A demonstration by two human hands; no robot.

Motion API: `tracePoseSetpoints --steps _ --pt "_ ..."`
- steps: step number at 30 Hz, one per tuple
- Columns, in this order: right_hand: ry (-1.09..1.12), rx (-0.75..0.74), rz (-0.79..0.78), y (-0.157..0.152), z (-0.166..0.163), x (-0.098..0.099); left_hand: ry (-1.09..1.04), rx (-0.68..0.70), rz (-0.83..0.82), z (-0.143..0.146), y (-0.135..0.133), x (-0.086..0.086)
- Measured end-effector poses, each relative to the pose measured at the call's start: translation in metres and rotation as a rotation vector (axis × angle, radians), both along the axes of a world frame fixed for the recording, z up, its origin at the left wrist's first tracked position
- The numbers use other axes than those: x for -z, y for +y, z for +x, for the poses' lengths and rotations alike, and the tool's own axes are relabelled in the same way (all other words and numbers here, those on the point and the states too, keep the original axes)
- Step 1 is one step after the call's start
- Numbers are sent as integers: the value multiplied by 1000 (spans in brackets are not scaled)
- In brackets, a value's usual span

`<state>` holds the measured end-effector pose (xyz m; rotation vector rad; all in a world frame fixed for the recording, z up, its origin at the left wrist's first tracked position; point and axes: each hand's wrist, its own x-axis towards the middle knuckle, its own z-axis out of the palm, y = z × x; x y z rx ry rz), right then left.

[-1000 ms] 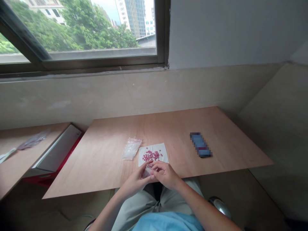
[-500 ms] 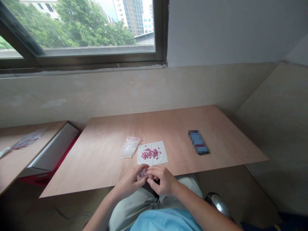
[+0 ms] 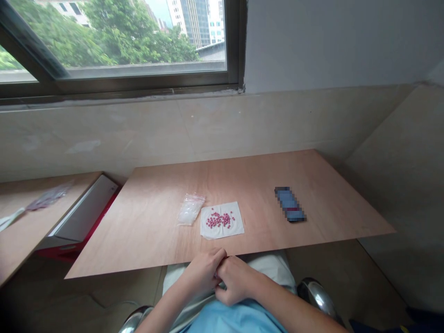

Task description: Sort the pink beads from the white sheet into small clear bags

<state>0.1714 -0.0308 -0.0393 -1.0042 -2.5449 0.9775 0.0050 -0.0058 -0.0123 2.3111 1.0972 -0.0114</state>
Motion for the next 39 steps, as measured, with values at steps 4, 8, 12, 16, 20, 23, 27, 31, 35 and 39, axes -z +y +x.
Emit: tracePoseSetpoints --steps 4,8,12,16,20,23,27,31,35,39 --pt "79 71 81 2 0 4 -32 -17 126 6 0 0" --pt "94 76 118 4 0 4 -18 -21 189 6 4 -1" --pt "181 90 106 6 0 -4 -22 -46 191 -5 12 -3" --pt "328 105 123 13 6 -15 -128 -168 164 -24 23 -3" --pt "380 286 111 31 20 -8 -243 -357 152 -36 36 1" --pt "304 477 115 55 31 4 -293 -461 178 -35 46 -1" --pt "176 559 143 80 39 19 -335 -474 182 -28 56 -6" --pt "148 577 133 84 41 32 -313 -478 170 -28 57 -2" --pt "141 556 135 81 42 35 -255 -467 179 -29 53 3" --pt "126 510 137 81 43 36 -239 -441 194 -26 54 6"
